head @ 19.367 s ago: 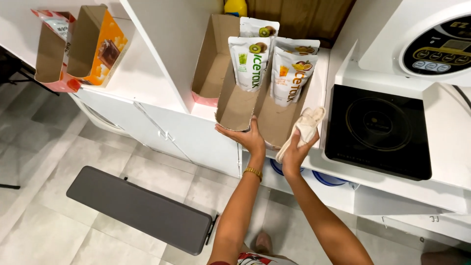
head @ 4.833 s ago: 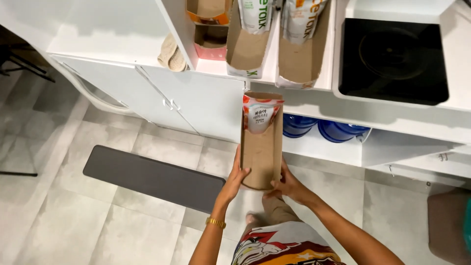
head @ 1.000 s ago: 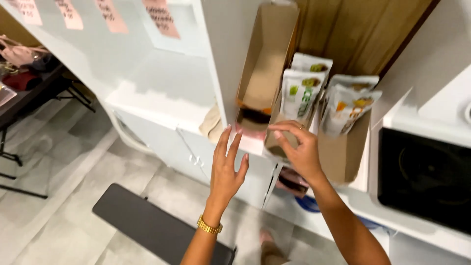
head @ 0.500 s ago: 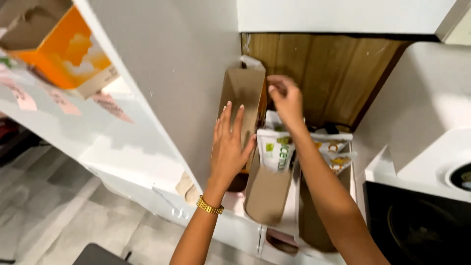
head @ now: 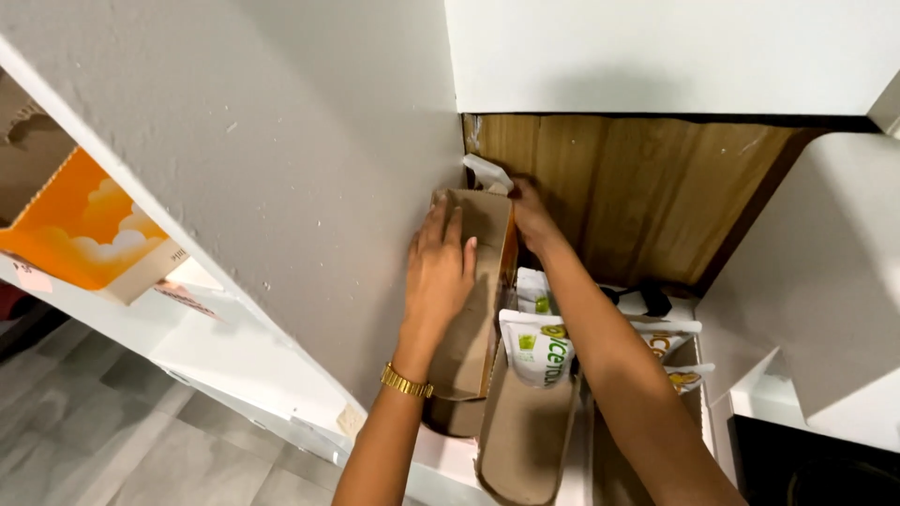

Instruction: Cleaning a storage shelf with spray and a cloth, followed by organizing beverage pouches into cardboard dividers.

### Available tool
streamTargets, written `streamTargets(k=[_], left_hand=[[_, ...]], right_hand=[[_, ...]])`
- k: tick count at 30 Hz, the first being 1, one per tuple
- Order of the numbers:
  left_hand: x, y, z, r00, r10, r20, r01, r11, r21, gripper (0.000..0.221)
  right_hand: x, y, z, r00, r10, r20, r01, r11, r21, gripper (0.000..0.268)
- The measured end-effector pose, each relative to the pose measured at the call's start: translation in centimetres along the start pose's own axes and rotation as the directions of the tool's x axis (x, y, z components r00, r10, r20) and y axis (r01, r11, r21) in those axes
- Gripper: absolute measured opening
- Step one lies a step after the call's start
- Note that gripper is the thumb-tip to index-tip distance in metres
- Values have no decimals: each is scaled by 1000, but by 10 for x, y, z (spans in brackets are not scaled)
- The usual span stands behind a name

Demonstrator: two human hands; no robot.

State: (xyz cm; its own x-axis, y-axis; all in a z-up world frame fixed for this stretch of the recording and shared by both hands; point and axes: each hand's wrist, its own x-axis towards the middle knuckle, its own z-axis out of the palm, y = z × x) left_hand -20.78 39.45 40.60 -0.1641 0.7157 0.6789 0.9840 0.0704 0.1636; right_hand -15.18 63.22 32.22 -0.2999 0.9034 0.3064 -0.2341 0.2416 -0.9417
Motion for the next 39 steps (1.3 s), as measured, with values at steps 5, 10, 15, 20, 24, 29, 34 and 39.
streamTargets(k=[5,10,15,20,24,29,34,39], left_hand=[[-1,5,-5,1000,-19,0,19,996,-85,50],[-2,2,-1,1000,3,-19,-5,992,-123,49],[-7,11,-9,997,25,-78,-40,980,-197,45],[-14,29,-38,982,85,-171,-128,957,-260,42],[-30,39,-60,962,99,-254,-163,955,-249,41],[-59,65,-116,928,121,-352,-229,932,-282,44],[-100,74,-157,929,53,-366,-179,930,-320,45],[-151,69,-188,939,-53,-339,-97,906,-411,50]], right_hand=[[50,78,-16,960,217,176,-183,964,-192,40],[6,12,2,987,19,159,-28,998,53,41],[6,-19,-8,933,-330,142,337,941,-26,28],[-18,-108,-16,841,-522,142,541,823,-175,30],[-76,-196,-16,741,-661,121,672,726,-146,11],[-150,-295,-21,411,-794,447,911,345,-225,26],[-208,-324,-27,452,-641,621,805,593,26,40],[-255,-307,-15,414,-451,790,406,869,283,45]])
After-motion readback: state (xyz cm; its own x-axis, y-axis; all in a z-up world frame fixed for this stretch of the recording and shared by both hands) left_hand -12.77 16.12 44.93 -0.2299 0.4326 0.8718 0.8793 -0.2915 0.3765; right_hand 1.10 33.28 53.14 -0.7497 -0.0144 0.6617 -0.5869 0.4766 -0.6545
